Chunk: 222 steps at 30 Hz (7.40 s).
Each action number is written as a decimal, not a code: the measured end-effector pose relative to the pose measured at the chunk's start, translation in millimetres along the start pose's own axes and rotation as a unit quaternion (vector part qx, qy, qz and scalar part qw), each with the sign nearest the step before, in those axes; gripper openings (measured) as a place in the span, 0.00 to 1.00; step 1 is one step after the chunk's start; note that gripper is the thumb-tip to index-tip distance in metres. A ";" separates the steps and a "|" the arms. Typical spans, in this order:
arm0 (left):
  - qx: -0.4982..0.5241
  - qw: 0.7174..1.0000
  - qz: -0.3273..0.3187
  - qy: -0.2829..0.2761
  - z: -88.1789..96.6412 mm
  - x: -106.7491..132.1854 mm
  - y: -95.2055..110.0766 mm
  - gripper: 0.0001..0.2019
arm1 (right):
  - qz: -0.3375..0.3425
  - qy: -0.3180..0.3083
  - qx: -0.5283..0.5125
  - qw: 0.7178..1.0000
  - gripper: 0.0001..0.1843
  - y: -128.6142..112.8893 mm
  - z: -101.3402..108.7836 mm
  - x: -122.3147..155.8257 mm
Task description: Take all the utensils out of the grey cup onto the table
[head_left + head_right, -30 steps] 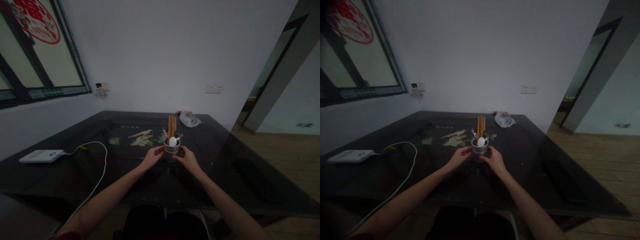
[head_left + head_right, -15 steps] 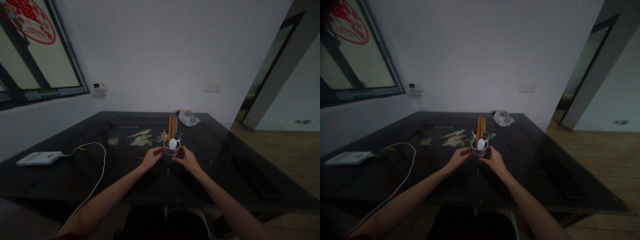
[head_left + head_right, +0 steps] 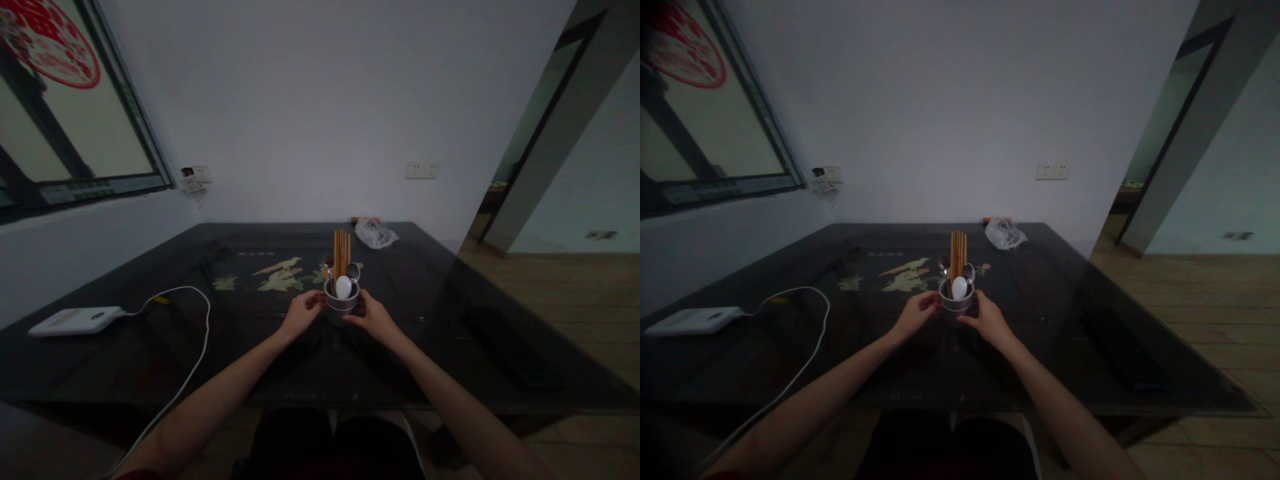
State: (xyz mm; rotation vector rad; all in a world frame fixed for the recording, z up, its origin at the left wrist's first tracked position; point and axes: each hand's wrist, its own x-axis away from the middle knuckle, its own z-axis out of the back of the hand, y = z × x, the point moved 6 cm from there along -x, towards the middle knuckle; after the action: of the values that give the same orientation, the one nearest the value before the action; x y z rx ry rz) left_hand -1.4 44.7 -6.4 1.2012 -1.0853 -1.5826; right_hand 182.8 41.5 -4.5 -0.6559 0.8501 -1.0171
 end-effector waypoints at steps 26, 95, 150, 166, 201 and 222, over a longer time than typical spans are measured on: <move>0.013 1.000 0.021 0.003 -1.3 -45.7 39.9 0.17 | 0.024 -0.016 -0.054 0.998 0.37 1.2 -7.1 -4.1; -0.293 0.938 -0.145 0.118 5.0 -55.9 103.6 0.21 | 0.010 -0.026 -0.053 0.998 0.34 6.2 -11.1 -6.7; -0.566 0.802 0.176 0.070 147.3 -26.9 -45.8 0.17 | -0.002 -0.040 -0.042 0.998 0.33 9.8 -11.0 -6.6; -0.558 0.800 0.203 0.087 160.2 -22.2 -49.1 0.15 | 0.003 -0.041 -0.041 0.998 0.32 12.8 -11.5 -7.2; -0.282 0.951 -0.081 0.097 93.7 -27.0 9.9 0.08 | 0.002 -0.075 -0.144 0.987 0.40 4.2 -6.8 -5.9; -0.003 0.999 -0.050 0.001 -1.5 0.6 -6.9 0.30 | -0.036 0.043 -0.175 0.983 0.20 -23.2 56.8 -85.6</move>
State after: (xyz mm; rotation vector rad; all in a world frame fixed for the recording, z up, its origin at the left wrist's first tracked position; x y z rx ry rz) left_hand -0.9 45.7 -13.4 1.2705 -1.0329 -1.6586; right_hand 197.3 115.6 69.0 -0.9512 1.0999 -0.9746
